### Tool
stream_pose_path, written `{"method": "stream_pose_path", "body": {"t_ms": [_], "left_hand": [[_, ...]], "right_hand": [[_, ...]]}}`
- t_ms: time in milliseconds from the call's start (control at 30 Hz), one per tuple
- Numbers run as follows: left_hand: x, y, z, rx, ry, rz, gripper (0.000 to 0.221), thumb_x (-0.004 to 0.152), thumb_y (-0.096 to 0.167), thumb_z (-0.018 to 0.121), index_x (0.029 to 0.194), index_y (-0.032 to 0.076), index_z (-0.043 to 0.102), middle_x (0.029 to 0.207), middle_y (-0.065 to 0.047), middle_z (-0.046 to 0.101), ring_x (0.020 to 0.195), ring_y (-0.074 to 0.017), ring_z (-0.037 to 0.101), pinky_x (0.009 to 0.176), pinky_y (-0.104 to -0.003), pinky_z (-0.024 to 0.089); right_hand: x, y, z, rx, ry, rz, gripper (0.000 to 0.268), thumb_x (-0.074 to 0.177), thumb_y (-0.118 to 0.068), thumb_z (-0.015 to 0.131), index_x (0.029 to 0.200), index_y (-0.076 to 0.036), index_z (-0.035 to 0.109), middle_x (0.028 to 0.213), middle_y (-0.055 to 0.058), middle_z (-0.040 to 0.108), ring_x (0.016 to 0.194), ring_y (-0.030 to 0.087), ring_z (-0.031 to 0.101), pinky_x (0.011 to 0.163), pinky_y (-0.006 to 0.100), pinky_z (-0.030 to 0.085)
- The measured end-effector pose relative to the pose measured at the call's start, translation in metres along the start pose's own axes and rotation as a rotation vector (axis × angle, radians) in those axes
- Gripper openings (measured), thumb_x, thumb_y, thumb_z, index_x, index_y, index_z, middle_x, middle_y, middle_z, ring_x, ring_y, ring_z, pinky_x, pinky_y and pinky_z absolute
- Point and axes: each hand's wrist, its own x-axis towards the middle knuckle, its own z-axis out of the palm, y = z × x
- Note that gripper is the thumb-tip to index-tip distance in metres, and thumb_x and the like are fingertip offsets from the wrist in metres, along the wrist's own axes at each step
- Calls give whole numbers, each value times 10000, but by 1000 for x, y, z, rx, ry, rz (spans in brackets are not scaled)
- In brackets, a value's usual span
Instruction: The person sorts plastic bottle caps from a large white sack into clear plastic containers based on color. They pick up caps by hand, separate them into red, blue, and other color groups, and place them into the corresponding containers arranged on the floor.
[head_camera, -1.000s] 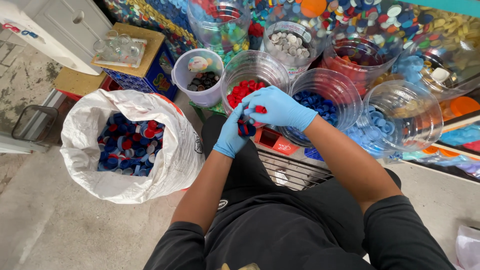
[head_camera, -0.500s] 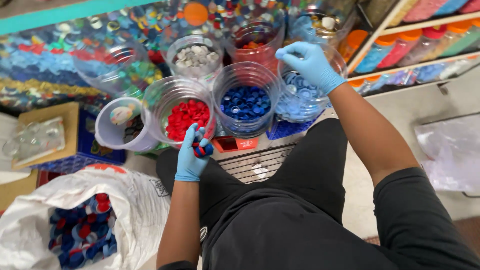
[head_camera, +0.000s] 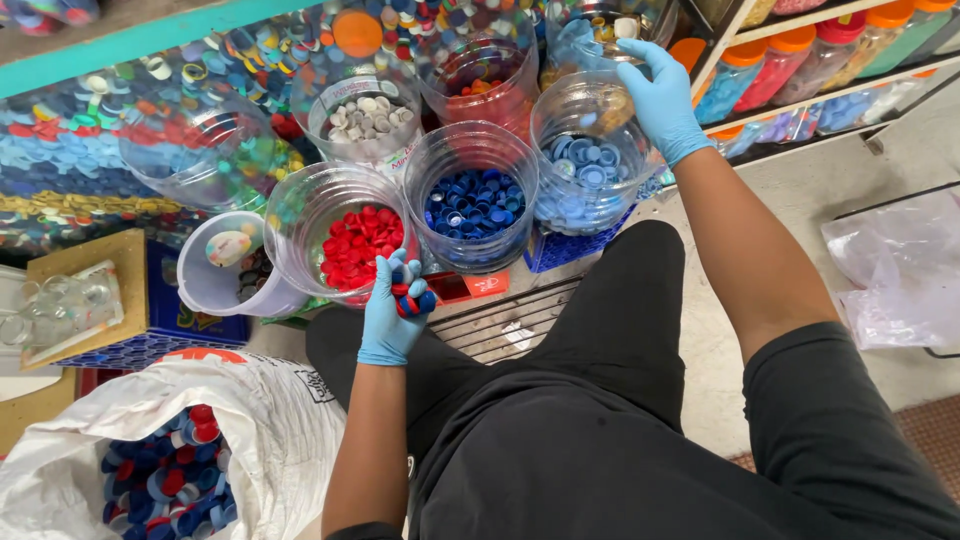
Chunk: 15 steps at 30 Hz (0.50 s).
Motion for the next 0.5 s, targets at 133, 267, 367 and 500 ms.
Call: {"method": "stream_pose_path", "body": {"t_ms": [133,267,367,500], "left_hand": [[-6,4,2,36,-29,11,512,1005,598,488,1226,142,561,830,19,520,573,-73,447,512,-207,347],[-8,1,2,26,-31,7,463,1000,661,465,914,224,595,780,9,514,564,-102,450,513,-244,323],[-8,-2,2,53,-37,0,512,1007,651,457,960,169,622,780,0,521,554,-107,459,527,-262,370],[-7,-6,2,78,-72,-19,456,1034,579,483,1016,145,626,811,-6,564,574,-103,474,522,-244,373]], "right_hand": [[-4,-11,18,58,-18,11,334,992,-184,611,1311,-114,680,1264,63,691,1120,170,633,969,337,544],[-22,-48,31,97,-151,31,343,1003,-178,566,1323,-112,672,1343,88,653,1242,202,604,1048,350,506],[-33,-63,47,105,-284,9,349,988,-164,554,1312,-109,671,1363,107,653,1275,240,607,1082,395,515],[-52,-74,71,99,-390,-77,302,987,-122,573,1258,-113,705,1286,75,682,1161,181,655,1008,332,553]]}}
